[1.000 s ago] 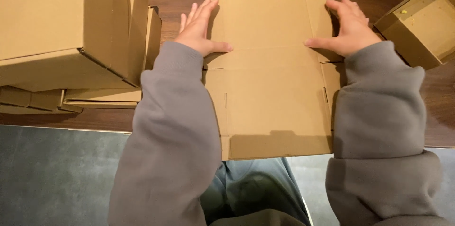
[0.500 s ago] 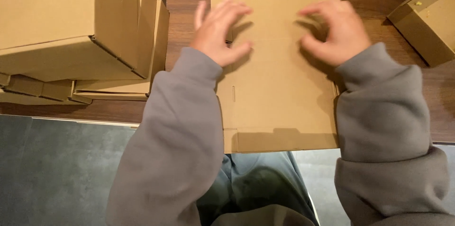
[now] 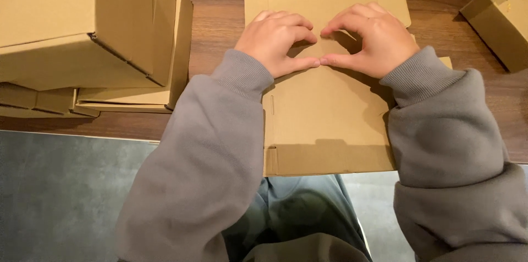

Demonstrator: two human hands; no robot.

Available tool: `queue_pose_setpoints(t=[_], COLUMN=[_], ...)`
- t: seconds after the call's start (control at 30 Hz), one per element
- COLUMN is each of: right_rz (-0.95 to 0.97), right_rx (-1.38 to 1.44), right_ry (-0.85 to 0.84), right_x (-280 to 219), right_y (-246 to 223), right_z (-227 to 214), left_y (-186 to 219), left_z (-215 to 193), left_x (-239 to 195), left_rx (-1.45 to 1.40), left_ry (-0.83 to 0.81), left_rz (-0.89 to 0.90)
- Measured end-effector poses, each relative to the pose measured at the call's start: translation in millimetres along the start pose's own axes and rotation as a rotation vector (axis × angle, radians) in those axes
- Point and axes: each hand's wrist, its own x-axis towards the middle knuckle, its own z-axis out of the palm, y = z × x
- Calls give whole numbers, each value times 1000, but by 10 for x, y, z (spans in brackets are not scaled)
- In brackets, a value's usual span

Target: The person assembles flat cardboard boxes by folding and tucking flaps to form rectangular containers. They repeatedly open and close the boxes to demonstrate the assembly process.

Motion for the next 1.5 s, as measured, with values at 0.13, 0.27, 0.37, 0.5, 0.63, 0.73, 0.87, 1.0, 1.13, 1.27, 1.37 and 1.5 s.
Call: queue_pose_setpoints(t=[0.13, 0.27, 0.37, 0.5, 0.63, 0.73, 0.87, 1.0, 1.13, 1.27, 1.37, 1.5], right_rz=[5, 16, 28, 99, 191, 192, 261, 311, 280, 267, 237, 343], right_rx=[-22, -34, -61, -126, -178, -169, -150, -140, -130, -90, -53, 89], right_ry=[-8, -7, 6, 2, 29, 90, 95, 137, 184, 209, 228, 384], right_x=[-30, -62, -107, -222, -418, -580, -688, -792, -881, -904, -920, -1076], right_y=[0, -2, 39, 109, 223, 369, 353, 394, 448, 455, 407, -22], right_z=[12, -3, -39, -84, -157, -168, -229, -235, -223, -193, -230, -493], left_y=[-13, -16, -27, -54, -100, 0, -19, 44, 40, 34, 99, 439], left_z=[26, 8, -43, -70, -135, -228, -201, -247, -223, -204, -246, -513], left_x=[-33, -81, -123, -220, -358, -446, -529, -589, -614, -628, -628, -785], left_rx=[50, 87, 81, 84, 57, 6, -10, -45, -41, -31, 5, -76], left_ry=[-3, 20, -49, -37, -23, 16, 64, 88, 110, 135, 158, 222], left_rz=[-20, -8, -91, -180, -234, -276, -253, -316, -346, -363, -309, -347])
